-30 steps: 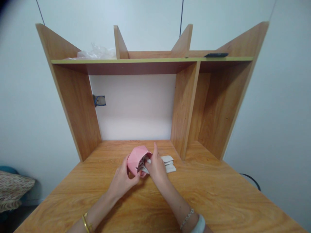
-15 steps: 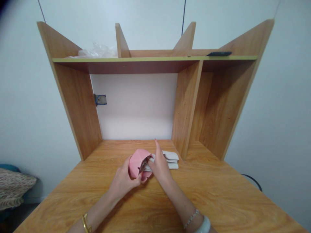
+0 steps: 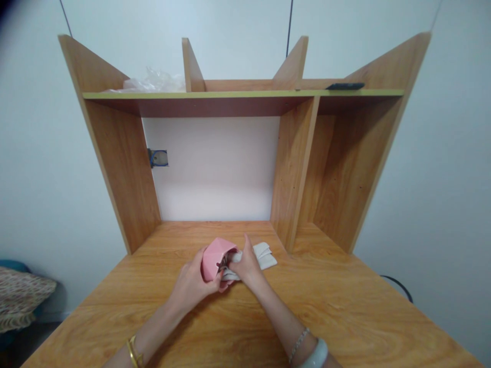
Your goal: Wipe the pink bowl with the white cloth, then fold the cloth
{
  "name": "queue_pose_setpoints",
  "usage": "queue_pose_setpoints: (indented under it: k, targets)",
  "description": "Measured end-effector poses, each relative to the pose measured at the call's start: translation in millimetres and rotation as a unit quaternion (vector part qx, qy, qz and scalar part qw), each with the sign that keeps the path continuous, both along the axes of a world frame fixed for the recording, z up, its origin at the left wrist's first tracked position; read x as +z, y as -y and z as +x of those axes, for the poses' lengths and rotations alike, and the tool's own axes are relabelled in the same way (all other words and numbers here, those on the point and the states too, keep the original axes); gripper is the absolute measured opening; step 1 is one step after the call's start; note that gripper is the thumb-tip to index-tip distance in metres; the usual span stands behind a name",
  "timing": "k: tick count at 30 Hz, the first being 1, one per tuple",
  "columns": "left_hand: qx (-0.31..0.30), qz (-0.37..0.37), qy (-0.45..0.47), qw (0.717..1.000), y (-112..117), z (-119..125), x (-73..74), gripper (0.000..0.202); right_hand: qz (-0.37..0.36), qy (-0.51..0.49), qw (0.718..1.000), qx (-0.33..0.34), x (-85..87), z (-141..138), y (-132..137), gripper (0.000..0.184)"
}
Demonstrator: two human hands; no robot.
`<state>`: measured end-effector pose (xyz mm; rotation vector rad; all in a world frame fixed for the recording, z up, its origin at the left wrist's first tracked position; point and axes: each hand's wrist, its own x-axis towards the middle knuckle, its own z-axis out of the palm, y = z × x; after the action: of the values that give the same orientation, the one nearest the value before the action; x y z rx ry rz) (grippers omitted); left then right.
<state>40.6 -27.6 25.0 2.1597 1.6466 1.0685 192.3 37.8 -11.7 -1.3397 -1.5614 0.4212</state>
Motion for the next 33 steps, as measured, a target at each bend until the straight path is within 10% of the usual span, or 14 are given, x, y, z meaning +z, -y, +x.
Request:
queue_pose_setpoints:
  k: [15,33]
  targets:
    - [-0.003,-0.038,-0.111,0.993,10,-1,11.5,0.061,0.088,0.184,0.974,0.096,37.6,11,29,0.077]
    - [-0.065,0.017,0.125,0.99,-2,-3,-3.9,0.094,-0.05,-0.162,0.985,0.036,24.6,7,10,0.043]
